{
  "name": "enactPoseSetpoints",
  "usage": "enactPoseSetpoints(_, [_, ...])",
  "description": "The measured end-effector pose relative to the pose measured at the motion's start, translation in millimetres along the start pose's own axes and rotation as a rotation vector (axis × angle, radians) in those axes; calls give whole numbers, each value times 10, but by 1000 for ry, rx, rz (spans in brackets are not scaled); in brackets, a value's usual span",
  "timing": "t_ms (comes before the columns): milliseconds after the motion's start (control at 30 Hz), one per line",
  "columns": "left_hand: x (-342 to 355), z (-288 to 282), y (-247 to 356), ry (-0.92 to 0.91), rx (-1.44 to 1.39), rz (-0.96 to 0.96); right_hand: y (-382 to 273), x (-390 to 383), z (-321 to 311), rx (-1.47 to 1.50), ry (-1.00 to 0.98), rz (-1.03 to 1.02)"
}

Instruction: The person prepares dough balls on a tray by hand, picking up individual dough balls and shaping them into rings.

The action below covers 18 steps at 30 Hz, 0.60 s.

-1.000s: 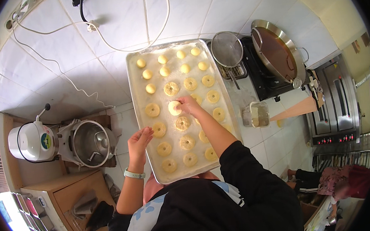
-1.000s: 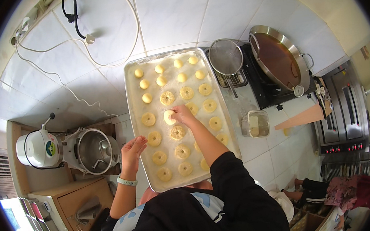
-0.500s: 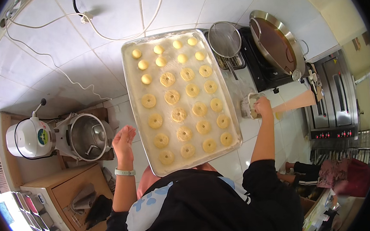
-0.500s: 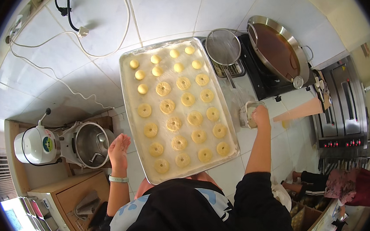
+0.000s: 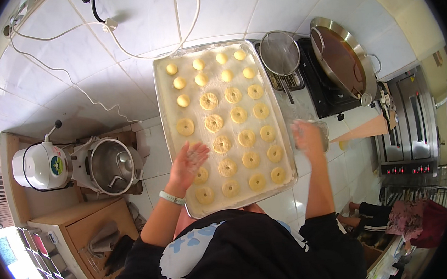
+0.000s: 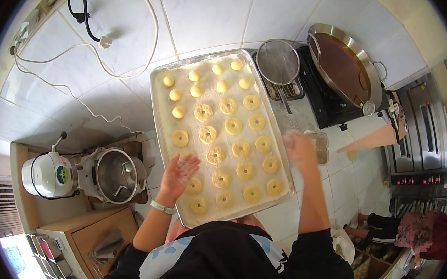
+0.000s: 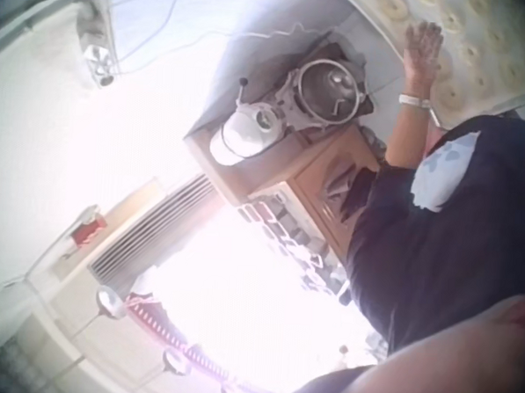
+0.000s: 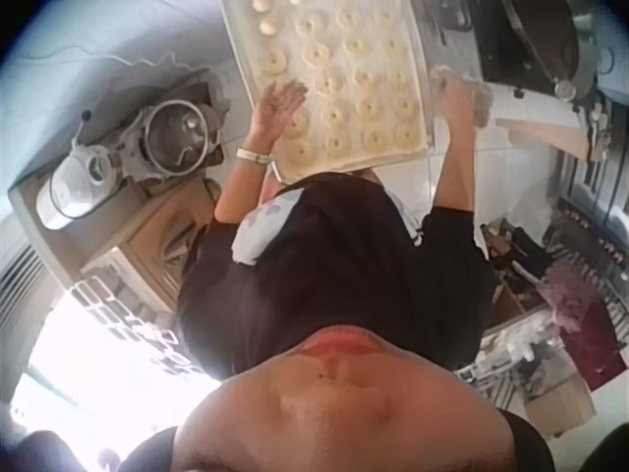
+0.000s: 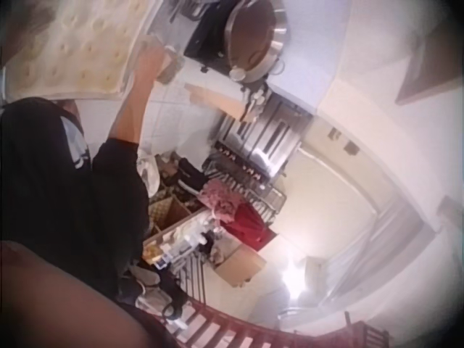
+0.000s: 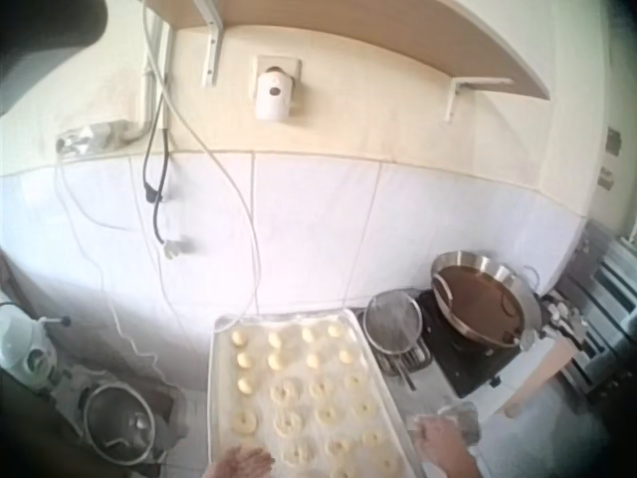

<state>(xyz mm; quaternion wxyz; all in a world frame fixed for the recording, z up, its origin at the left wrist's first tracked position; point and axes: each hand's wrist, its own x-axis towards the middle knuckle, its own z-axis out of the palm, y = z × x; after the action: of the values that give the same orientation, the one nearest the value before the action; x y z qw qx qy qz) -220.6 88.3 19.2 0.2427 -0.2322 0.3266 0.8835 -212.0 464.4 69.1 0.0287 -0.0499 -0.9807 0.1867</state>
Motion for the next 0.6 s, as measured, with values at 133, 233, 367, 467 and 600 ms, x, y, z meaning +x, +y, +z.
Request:
enactPoseSetpoints(133, [290, 343, 38, -125, -393, -286, -1296, 57, 726, 364, -275, -332])
enactPoseSetpoints(233, [330, 347, 248, -345, -446, -92, -1822, 269, 1167, 215, -288, -546])
enactPoseSetpoints(367, [92, 29, 541, -193, -525, 28, -2143, 1039, 1569, -8, -132, -661])
enactPoseSetpoints(467, [-168, -231, 618, -164, -538, 159, -2223, 1253, 1858, -100, -134, -686])
enactPoseSetpoints(600, [-374, -597, 599, -55, -645, 249, -2212, 1348, 2097, -197, -193, -725])
